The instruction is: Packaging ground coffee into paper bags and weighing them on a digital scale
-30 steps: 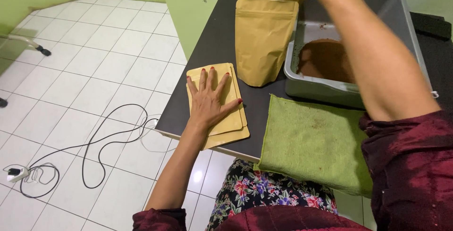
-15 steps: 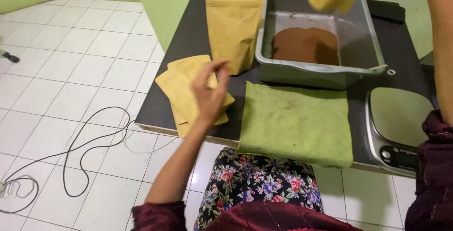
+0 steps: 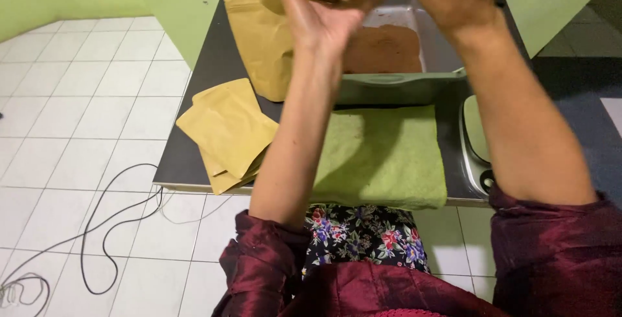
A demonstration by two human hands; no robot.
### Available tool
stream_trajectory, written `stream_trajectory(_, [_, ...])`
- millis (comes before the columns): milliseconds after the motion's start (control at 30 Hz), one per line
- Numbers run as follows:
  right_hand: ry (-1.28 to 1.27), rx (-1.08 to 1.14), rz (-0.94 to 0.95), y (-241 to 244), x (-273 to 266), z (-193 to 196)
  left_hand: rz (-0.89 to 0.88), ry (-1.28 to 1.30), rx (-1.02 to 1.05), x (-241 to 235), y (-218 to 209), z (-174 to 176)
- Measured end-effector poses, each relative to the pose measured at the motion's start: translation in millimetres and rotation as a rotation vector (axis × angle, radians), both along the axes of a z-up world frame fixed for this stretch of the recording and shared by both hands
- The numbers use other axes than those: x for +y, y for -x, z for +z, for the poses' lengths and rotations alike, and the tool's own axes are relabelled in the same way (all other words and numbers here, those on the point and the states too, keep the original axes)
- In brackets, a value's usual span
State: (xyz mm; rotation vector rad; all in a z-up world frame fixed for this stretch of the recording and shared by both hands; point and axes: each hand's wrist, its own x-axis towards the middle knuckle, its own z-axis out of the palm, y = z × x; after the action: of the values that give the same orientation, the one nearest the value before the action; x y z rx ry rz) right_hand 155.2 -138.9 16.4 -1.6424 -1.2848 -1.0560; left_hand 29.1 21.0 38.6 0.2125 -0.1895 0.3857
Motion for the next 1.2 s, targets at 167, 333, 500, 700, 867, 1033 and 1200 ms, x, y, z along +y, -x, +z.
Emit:
stream_trajectory(167, [-0.1, -0.032, -0.003, 31, -4, 14, 0.286, 0.022, 0.385, 8, -9, 47])
stream_trajectory(333, [-0.124, 0.043, 0.254, 61, 7, 33, 0.429, 0.052, 0.516, 30, -67, 13])
stream_trajectory(500, [-0.193, 0.226, 0.263, 31, 16, 5, 0.587, -0.01, 0.723, 22, -78, 11])
stream_trajectory(700, [-0.329, 0.532, 0.344, -14, 17, -39, 0.895, -0.637, 0.841, 9, -105, -10])
stream_trajectory(867, [-0.326, 0.471, 0.431, -11, 11, -44, 1.125, -0.947, 0.85, -6, -127, -28])
stream_trajectory(1033, [-0.36, 0.966, 0.222, -34, 18, -67, 1.287, -1.406, 0.591, 10, -182, -79])
stream_trajectory(1200, [-0.32, 1.008, 0.22, -42, 16, -76, 0.937, -1.259, 0.481, 12, -157, -83])
